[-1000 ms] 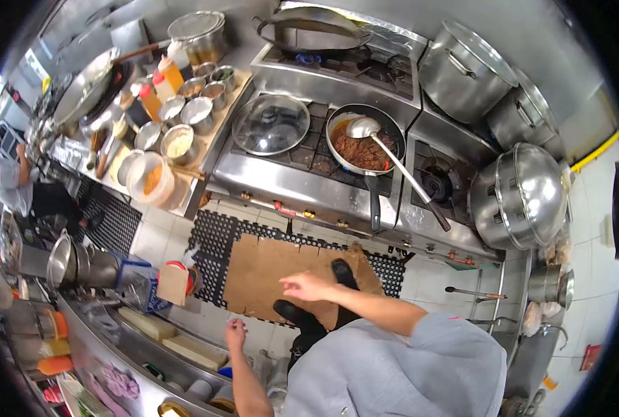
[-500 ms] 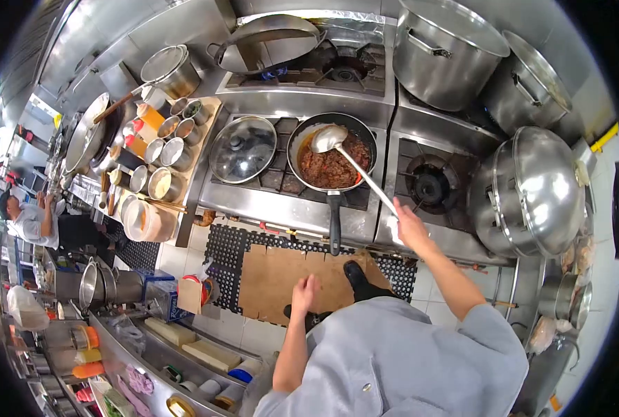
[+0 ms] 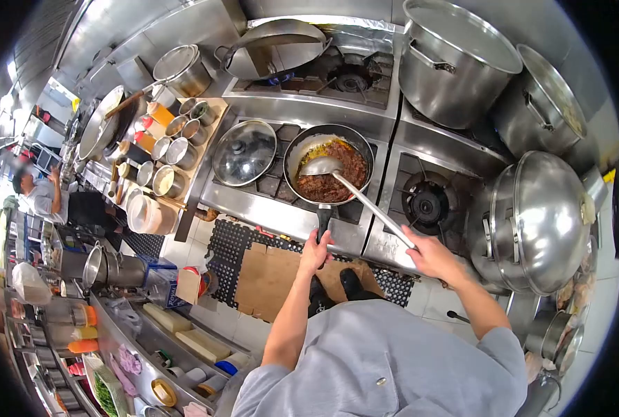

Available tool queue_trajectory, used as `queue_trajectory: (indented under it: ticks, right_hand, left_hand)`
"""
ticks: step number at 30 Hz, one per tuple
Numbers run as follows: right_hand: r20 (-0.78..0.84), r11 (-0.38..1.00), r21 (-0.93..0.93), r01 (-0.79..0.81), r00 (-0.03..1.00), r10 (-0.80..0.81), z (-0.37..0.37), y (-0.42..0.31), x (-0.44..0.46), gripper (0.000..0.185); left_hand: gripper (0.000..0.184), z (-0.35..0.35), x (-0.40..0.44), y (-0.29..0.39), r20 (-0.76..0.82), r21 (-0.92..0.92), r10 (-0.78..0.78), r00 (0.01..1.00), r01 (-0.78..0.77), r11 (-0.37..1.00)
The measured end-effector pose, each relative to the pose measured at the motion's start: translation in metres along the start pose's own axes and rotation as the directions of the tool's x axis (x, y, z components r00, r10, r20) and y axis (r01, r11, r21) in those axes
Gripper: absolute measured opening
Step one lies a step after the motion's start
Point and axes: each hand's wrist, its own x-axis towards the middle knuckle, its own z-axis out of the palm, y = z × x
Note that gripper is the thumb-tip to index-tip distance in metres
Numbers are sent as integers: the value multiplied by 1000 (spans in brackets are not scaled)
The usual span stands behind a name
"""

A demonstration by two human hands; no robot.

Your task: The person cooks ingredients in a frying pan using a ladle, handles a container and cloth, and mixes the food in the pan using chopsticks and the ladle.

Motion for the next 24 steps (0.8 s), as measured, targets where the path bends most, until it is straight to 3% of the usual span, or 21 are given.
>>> queue_trajectory:
  ticks: [4, 6, 7, 9, 13, 15, 19, 21, 24]
  right_hand:
    - [74, 997, 41, -69, 995, 66, -57, -31, -25, 58]
    - [183, 978, 33, -205, 963, 196, -74, -44, -28, 56]
    - [187, 978, 31, -207, 962, 197, -71, -39, -29, 56]
    - [134, 998, 42, -43, 990, 37, -61, -21, -30, 56]
    - [191, 994, 17, -108, 976, 103, -34, -15, -1, 56]
    - [153, 988, -58, -144, 977, 151, -24, -20, 16, 56]
    - [102, 987, -29, -155, 982, 157, -17, -20, 31, 55]
    - [61, 993, 41, -108, 993, 105, -27, -24, 20, 56]
    - [-45, 993, -2, -114, 992, 114, -25, -7, 7, 54]
  left_hand:
    - [66, 1, 0, -2, 10, 38, 12, 1000, -12, 999]
    - [70, 0, -3, 1, -5, 75, 10, 1000, -9, 997]
    - [70, 0, -2, -1, -5, 71, 6, 1000, -5, 997]
    - [72, -1, 1, -4, 6, 35, -8, 1000, 8, 999]
    - [69, -2, 0, 1, 22, 11, -15, 1000, 15, 1000]
    - [47, 0, -5, 7, -3, -32, -44, 999, 44, 999]
    - [46, 0, -2, 0, 37, -58, -46, 998, 48, 997]
    - [52, 2, 0, -9, -141, 134, 70, 988, -51, 990]
    - [51, 0, -3, 3, -166, 188, 67, 984, -35, 982]
